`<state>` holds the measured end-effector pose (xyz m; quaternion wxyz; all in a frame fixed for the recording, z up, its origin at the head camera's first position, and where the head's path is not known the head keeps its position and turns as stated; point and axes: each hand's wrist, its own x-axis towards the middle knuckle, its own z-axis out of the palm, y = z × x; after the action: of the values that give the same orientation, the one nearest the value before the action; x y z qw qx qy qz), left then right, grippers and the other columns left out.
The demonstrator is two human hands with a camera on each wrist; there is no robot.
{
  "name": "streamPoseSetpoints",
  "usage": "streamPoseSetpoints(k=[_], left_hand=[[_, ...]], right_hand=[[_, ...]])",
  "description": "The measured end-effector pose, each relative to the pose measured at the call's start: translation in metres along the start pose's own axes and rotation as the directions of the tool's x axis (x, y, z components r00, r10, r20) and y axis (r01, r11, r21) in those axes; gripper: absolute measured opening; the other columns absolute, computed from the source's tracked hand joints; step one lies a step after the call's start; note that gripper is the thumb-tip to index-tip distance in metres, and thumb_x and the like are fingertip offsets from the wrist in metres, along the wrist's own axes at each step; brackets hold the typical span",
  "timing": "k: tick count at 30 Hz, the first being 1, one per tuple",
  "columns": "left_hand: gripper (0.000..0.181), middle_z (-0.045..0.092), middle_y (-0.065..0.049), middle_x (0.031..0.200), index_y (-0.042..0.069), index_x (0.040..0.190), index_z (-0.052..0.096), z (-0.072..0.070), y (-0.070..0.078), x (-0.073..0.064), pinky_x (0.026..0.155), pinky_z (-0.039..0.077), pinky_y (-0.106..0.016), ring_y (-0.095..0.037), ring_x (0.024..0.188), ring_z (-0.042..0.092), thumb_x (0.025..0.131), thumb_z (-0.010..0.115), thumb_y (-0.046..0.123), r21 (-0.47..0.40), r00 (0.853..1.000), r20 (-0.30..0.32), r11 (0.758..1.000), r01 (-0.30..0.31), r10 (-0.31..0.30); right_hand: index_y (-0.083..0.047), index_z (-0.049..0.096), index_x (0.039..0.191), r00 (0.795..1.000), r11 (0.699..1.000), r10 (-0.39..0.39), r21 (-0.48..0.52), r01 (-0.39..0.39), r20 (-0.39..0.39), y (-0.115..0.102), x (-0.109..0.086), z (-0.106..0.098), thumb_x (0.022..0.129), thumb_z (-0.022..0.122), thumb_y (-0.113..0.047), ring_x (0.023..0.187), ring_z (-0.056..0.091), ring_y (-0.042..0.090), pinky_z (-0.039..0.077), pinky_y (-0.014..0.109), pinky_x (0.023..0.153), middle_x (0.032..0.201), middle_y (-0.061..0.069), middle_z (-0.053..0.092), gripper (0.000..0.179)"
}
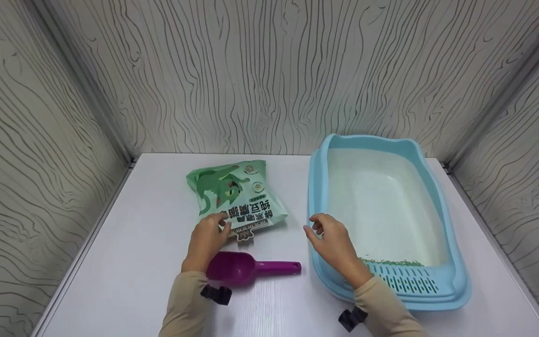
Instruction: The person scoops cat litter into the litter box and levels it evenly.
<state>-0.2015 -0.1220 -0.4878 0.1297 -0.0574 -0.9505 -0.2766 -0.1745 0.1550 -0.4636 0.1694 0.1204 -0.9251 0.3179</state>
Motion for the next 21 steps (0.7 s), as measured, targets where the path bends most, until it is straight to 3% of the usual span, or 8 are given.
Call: streamPoseSetpoints(k=[7,14,21], left_hand=[[0.021,0.071,-0.014,0.085,-0.004,0.104,0.069,-0.002,-0.012,-0.003,0.063,0.052,-0.032,-0.019,0.07,0.064,0.088,0.063,0.008,-0.047,0.997,0.048,0.997,0.056,-0.054],[0.021,0.071,-0.015,0.085,-0.005,0.104,0.068,-0.006,-0.021,-0.007,0.063,0.053,-0.034,-0.021,0.072,0.066,0.089,0.062,0.007,-0.046,0.994,0.059,0.995,0.091,-0.088],[0.02,0.071,-0.016,0.084,-0.006,0.103,0.068,-0.007,-0.029,-0.01,0.063,0.053,-0.033,-0.021,0.071,0.065,0.088,0.062,0.006,-0.042,0.992,0.054,0.992,0.116,-0.114]], right_hand=[[-0.002,0.065,0.093,1.0,1.0,0.008,0.022,-0.008,0.028,-0.008,-0.004,0.013,0.085,0.07,-0.01,0.07,0.061,0.02,0.052,0.027,0.065,0.077,0.008,0.064,0.012],[-0.002,0.065,0.092,0.998,0.999,-0.027,0.038,0.025,0.052,-0.013,-0.008,0.025,0.085,0.069,-0.01,0.069,0.06,0.021,0.049,0.024,0.063,0.076,0.009,0.063,0.012],[-0.001,0.064,0.093,0.994,0.997,-0.001,0.074,-0.007,0.106,-0.016,-0.01,0.037,0.086,0.068,-0.011,0.069,0.057,0.016,0.047,0.022,0.063,0.077,0.008,0.063,0.012]])
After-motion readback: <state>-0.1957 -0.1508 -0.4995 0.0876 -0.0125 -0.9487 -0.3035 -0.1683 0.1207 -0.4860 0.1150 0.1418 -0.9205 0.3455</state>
